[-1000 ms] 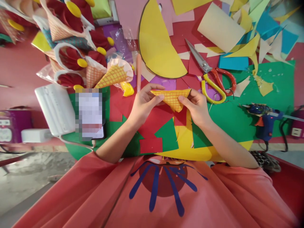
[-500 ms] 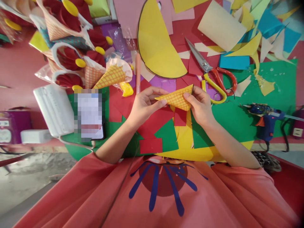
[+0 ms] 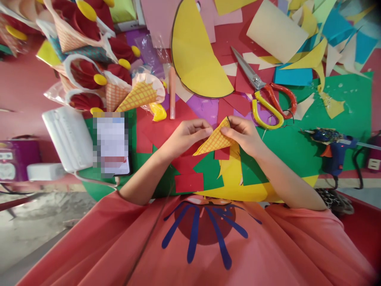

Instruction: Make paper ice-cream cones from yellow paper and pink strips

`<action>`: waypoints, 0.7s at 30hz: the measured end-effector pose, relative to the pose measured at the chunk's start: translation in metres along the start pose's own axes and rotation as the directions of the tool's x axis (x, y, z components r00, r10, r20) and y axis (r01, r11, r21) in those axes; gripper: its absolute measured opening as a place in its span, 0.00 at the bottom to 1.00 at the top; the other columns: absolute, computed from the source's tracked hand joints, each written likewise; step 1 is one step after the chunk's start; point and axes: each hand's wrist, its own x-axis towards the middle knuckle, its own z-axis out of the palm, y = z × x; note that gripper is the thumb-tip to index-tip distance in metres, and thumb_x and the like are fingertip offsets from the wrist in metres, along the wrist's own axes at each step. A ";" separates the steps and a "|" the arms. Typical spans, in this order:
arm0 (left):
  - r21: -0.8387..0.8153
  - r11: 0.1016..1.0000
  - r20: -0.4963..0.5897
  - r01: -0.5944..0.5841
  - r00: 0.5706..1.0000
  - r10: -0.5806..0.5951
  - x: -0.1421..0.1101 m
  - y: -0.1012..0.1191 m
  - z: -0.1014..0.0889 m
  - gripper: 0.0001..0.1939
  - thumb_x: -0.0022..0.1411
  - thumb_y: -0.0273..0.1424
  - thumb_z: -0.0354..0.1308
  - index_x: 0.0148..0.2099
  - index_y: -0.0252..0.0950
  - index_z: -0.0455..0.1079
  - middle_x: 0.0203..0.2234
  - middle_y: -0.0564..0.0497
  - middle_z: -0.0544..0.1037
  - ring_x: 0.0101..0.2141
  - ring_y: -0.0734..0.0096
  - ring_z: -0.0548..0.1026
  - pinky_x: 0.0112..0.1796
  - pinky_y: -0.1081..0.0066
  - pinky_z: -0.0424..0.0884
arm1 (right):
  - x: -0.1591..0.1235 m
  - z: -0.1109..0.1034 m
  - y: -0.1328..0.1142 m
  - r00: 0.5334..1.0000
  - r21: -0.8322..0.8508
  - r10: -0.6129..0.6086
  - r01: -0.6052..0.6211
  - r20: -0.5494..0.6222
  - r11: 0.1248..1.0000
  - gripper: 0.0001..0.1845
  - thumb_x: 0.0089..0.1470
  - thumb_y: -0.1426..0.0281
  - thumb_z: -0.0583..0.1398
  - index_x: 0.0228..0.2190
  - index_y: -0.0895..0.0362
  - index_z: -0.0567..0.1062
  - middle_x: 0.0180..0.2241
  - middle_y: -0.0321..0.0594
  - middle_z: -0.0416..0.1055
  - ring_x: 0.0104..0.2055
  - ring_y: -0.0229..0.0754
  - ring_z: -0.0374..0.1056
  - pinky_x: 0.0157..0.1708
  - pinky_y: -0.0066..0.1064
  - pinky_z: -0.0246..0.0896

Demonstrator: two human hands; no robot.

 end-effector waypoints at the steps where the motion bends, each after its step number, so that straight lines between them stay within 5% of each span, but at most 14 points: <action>1: 0.025 1.000 0.001 0.002 1.000 -0.002 0.000 0.001 0.000 0.15 0.57 0.41 0.62 0.29 0.33 0.69 0.22 0.57 0.68 0.25 0.81 0.66 0.28 0.78 0.62 | 0.000 0.000 0.000 1.000 -0.001 0.002 -0.002 0.010 1.000 0.16 0.49 0.58 0.64 0.25 0.57 0.69 0.23 0.31 0.61 0.26 0.31 0.55 0.25 0.25 0.51; 21: 0.150 0.983 -0.017 0.106 0.994 -0.105 0.000 0.003 0.005 0.17 0.50 0.42 0.66 0.27 0.33 0.67 0.18 0.57 0.69 0.20 0.81 0.67 0.24 0.79 0.64 | -0.001 0.001 0.004 0.998 -0.130 0.023 -0.016 0.054 0.991 0.14 0.52 0.62 0.60 0.23 0.56 0.63 0.21 0.30 0.54 0.24 0.31 0.49 0.23 0.26 0.44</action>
